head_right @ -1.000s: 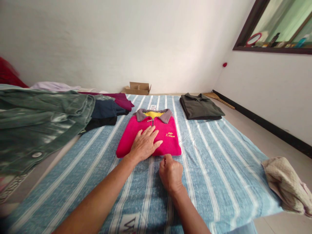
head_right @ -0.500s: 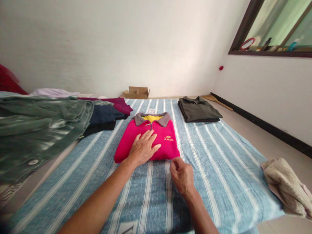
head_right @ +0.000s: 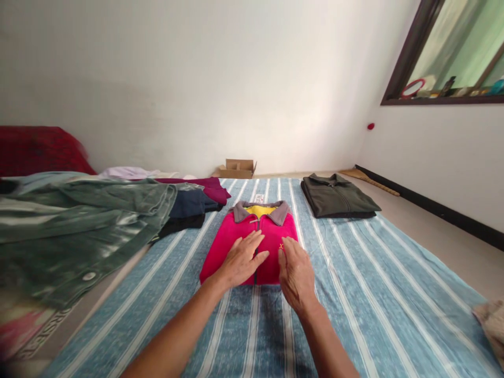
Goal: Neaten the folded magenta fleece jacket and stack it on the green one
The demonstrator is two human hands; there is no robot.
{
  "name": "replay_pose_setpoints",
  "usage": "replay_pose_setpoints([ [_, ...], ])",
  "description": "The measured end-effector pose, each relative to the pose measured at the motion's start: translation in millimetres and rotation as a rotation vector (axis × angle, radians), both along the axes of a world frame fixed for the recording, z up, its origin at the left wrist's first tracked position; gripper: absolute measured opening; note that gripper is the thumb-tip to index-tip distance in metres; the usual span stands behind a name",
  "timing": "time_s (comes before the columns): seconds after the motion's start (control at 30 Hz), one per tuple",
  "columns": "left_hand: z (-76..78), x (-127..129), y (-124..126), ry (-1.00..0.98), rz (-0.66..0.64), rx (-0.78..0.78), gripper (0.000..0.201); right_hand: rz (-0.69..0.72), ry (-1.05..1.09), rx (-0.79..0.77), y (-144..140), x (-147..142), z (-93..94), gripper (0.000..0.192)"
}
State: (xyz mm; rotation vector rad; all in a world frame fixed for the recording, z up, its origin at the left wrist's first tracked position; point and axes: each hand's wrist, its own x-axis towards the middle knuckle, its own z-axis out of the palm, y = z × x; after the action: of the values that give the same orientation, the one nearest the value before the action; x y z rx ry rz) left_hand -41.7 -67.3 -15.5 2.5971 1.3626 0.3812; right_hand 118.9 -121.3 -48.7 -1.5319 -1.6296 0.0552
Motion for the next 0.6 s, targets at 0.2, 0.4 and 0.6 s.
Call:
replay_pose_setpoints([
  [0.2,6.8,-19,9,0.054,0.139,0.048,0.053,0.085,-0.219,-0.158,42,-25,-0.6,0.048],
  [0.4,-7.9,-31,13,0.103,0.200,-0.124,0.065,0.113,-0.348,-0.395,50,-36,-6.1,0.054],
  [0.6,-17.5,-33,12,0.042,0.205,-0.154,0.066,0.091,-0.339,-0.446,47,-36,-14.7,0.054],
])
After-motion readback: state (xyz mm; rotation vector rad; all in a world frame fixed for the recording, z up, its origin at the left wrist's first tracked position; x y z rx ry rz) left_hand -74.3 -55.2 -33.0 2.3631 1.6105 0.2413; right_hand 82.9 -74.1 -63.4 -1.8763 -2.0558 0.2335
